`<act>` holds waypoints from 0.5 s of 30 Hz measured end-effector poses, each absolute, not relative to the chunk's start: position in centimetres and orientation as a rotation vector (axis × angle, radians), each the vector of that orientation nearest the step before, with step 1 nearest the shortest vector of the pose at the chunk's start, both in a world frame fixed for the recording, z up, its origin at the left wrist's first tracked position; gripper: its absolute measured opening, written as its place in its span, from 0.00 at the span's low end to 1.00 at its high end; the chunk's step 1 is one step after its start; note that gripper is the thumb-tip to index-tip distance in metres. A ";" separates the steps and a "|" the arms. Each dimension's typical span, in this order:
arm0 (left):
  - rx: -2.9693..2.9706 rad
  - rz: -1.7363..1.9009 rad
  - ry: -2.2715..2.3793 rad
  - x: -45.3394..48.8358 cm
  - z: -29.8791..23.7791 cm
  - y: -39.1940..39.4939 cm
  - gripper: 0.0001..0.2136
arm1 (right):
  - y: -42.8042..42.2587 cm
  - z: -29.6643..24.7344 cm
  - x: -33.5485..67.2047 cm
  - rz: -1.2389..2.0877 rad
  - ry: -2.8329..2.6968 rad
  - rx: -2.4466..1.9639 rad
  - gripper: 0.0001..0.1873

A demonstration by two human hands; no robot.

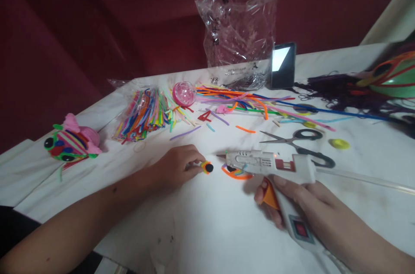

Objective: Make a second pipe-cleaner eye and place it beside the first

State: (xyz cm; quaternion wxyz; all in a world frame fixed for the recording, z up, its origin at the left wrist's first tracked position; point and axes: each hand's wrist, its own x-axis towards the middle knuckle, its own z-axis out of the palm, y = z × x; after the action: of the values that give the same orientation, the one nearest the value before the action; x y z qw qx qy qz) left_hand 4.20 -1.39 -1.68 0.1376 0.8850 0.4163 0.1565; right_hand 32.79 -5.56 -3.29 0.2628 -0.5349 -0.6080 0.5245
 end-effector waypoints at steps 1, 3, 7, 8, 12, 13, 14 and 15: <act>2.564 0.452 1.203 4.2 -1.6 -1.4 0.08 | -5.5 -3.2 32.8 1.419 -1.650 -1.448 0.26; 2.570 0.444 1.196 4.3 -1.5 -1.5 0.09 | -5.5 -3.1 32.8 1.421 -1.665 -1.445 0.25; 2.557 0.427 1.206 4.4 -1.4 -1.5 0.08 | -5.6 -3.1 32.7 1.419 -1.647 -1.445 0.24; 2.555 0.424 1.209 4.4 -1.3 -1.5 0.08 | -5.6 -3.0 32.7 1.414 -1.639 -1.451 0.24; 2.539 0.436 1.199 4.3 -1.3 -1.6 0.08 | -5.5 -2.9 32.7 1.400 -1.659 -1.461 0.25; 2.531 0.446 1.202 4.2 -1.4 -1.6 0.08 | -5.5 -2.9 32.7 1.402 -1.664 -1.466 0.26; 2.523 0.458 1.211 4.2 -1.4 -1.6 0.08 | -5.5 -2.9 32.7 1.410 -1.667 -1.470 0.26; 2.518 0.470 1.220 4.2 -1.5 -1.5 0.07 | -5.5 -2.9 32.7 1.410 -1.659 -1.478 0.25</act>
State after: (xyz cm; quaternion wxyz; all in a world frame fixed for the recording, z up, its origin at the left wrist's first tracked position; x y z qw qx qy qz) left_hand 4.17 -1.53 -1.49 0.1515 0.8773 0.4249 0.1638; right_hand 32.71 -5.46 -2.86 0.2522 -0.5435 -0.6101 0.5185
